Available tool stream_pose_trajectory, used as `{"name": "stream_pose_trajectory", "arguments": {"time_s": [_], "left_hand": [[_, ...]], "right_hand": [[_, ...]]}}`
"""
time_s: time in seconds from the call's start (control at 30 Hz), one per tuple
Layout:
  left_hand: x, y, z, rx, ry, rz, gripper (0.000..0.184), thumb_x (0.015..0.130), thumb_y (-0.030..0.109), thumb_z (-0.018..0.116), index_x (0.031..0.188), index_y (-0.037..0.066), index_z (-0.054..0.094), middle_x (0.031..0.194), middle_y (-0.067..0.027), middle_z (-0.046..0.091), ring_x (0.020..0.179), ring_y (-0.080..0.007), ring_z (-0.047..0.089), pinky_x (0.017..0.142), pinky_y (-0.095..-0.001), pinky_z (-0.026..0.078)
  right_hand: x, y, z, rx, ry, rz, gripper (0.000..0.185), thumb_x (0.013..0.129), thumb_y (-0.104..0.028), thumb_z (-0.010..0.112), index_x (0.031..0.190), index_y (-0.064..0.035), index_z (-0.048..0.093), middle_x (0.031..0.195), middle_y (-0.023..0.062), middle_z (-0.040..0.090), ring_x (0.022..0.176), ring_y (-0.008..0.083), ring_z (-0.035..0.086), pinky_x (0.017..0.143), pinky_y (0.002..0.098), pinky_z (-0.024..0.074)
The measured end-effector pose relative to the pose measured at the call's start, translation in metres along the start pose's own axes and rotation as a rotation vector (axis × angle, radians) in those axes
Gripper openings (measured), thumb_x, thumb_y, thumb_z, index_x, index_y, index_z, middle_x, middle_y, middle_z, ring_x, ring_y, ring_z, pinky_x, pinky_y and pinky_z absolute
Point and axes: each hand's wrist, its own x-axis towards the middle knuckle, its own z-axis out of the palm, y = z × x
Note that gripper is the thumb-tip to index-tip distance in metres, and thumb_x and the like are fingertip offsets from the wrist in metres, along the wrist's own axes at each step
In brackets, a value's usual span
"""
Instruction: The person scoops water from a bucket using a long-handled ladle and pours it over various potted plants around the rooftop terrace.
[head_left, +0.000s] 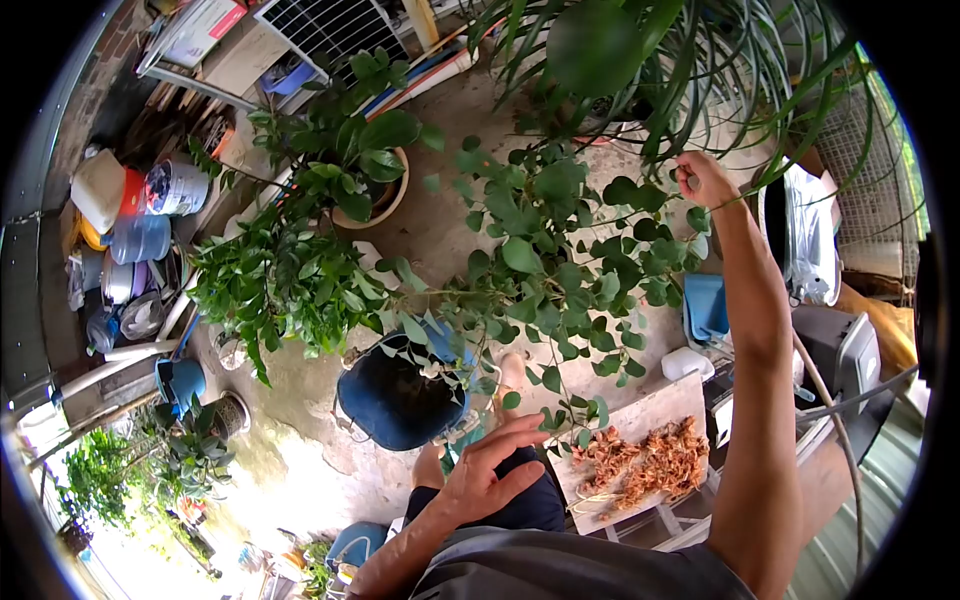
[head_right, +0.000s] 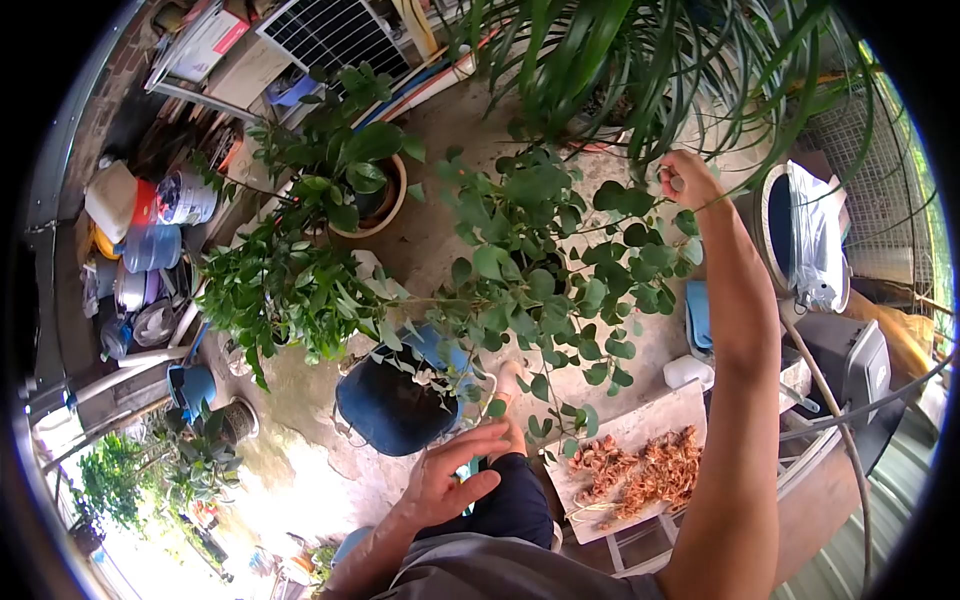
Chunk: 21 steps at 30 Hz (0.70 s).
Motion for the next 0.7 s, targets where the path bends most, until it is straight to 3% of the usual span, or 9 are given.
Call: {"name": "stream_pose_trajectory", "arguments": {"time_s": [0.1, 0.17, 0.23, 0.33, 0.43, 0.6, 0.63, 0.7], "left_hand": [[-0.003, -0.003, -0.002, 0.077, -0.007, 0.018, 0.039, 0.095, 0.026, 0.066, 0.125, 0.002, 0.062, 0.139, -0.019, 0.056, 0.129, -0.0313, 0.055, 0.104, -0.0376, 0.044], [-0.006, -0.001, -0.001, 0.064, 0.004, -0.012, 0.039, 0.095, 0.027, 0.066, 0.125, 0.002, 0.062, 0.139, -0.0191, 0.056, 0.128, -0.0322, 0.056, 0.103, -0.0383, 0.045], [-0.007, -0.003, -0.001, 0.042, -0.019, 0.018, 0.04, 0.095, 0.028, 0.066, 0.125, 0.002, 0.062, 0.139, -0.0192, 0.055, 0.127, -0.033, 0.056, 0.103, -0.0391, 0.045], [-0.005, -0.004, 0.0, 0.049, -0.037, 0.026, 0.04, 0.094, 0.029, 0.067, 0.125, 0.002, 0.062, 0.139, -0.019, 0.055, 0.127, -0.0327, 0.056, 0.103, -0.0394, 0.045], [-0.002, -0.004, 0.009, 0.048, -0.038, 0.029, 0.04, 0.094, 0.028, 0.067, 0.125, 0.002, 0.062, 0.139, -0.0186, 0.056, 0.127, -0.0327, 0.056, 0.104, -0.0393, 0.044], [0.007, 0.001, 0.014, 0.029, -0.056, -0.004, 0.037, 0.093, 0.023, 0.067, 0.122, 0.001, 0.064, 0.136, -0.0195, 0.058, 0.129, -0.032, 0.055, 0.106, -0.0384, 0.042], [0.008, -0.001, 0.014, 0.04, -0.057, 0.012, 0.038, 0.093, 0.024, 0.068, 0.124, 0.001, 0.063, 0.137, -0.0193, 0.057, 0.128, -0.0325, 0.055, 0.106, -0.0386, 0.042], [0.004, -0.001, 0.018, 0.052, -0.043, 0.009, 0.04, 0.093, 0.024, 0.068, 0.125, 0.002, 0.062, 0.139, -0.019, 0.056, 0.128, -0.033, 0.055, 0.105, -0.0388, 0.043]], "right_hand": [[0.007, 0.01, -0.016, 0.041, -0.059, -0.057, 0.01, 0.087, -0.009, 0.06, 0.079, -0.0111, 0.053, 0.067, 0.0027, 0.053, 0.055, 0.0152, 0.052, 0.05, 0.0292, 0.0434], [0.038, 0.022, -0.043, 0.191, -0.228, -0.068, 0.011, 0.087, -0.01, 0.06, 0.078, -0.0105, 0.054, 0.065, 0.0023, 0.053, 0.055, 0.0143, 0.052, 0.049, 0.0285, 0.0444], [0.012, 0.015, -0.036, 0.152, -0.061, -0.07, 0.016, 0.089, -0.011, 0.059, 0.075, -0.0096, 0.051, 0.062, 0.0013, 0.052, 0.052, 0.0124, 0.051, 0.047, 0.0285, 0.0448], [-0.016, 0.005, -0.033, 0.066, -0.004, -0.029, 0.017, 0.09, -0.013, 0.057, 0.075, -0.0104, 0.05, 0.062, 0.0012, 0.052, 0.051, 0.0133, 0.051, 0.046, 0.0284, 0.0423], [-0.015, 0.002, -0.027, -0.156, -0.105, -0.031, 0.02, 0.091, -0.017, 0.055, 0.073, -0.0108, 0.047, 0.059, 0.0026, 0.048, 0.049, 0.0155, 0.045, 0.042, 0.0307, 0.0345], [0.011, 0.01, -0.024, -0.12, -0.481, -0.188, 0.026, 0.088, -0.013, 0.055, 0.065, -0.0075, 0.044, 0.058, 0.0045, 0.045, 0.046, 0.0169, 0.041, 0.041, 0.0317, 0.0329], [-0.001, 0.006, -0.01, -0.12, -0.299, -0.151, 0.025, 0.09, -0.013, 0.054, 0.067, -0.0074, 0.046, 0.058, 0.0048, 0.047, 0.047, 0.0153, 0.042, 0.042, 0.0298, 0.0343], [0.013, 0.003, -0.003, 0.061, -0.217, 0.043, 0.023, 0.092, -0.013, 0.055, 0.071, -0.008, 0.049, 0.061, 0.0048, 0.051, 0.049, 0.0124, 0.045, 0.043, 0.0267, 0.0355]]}}
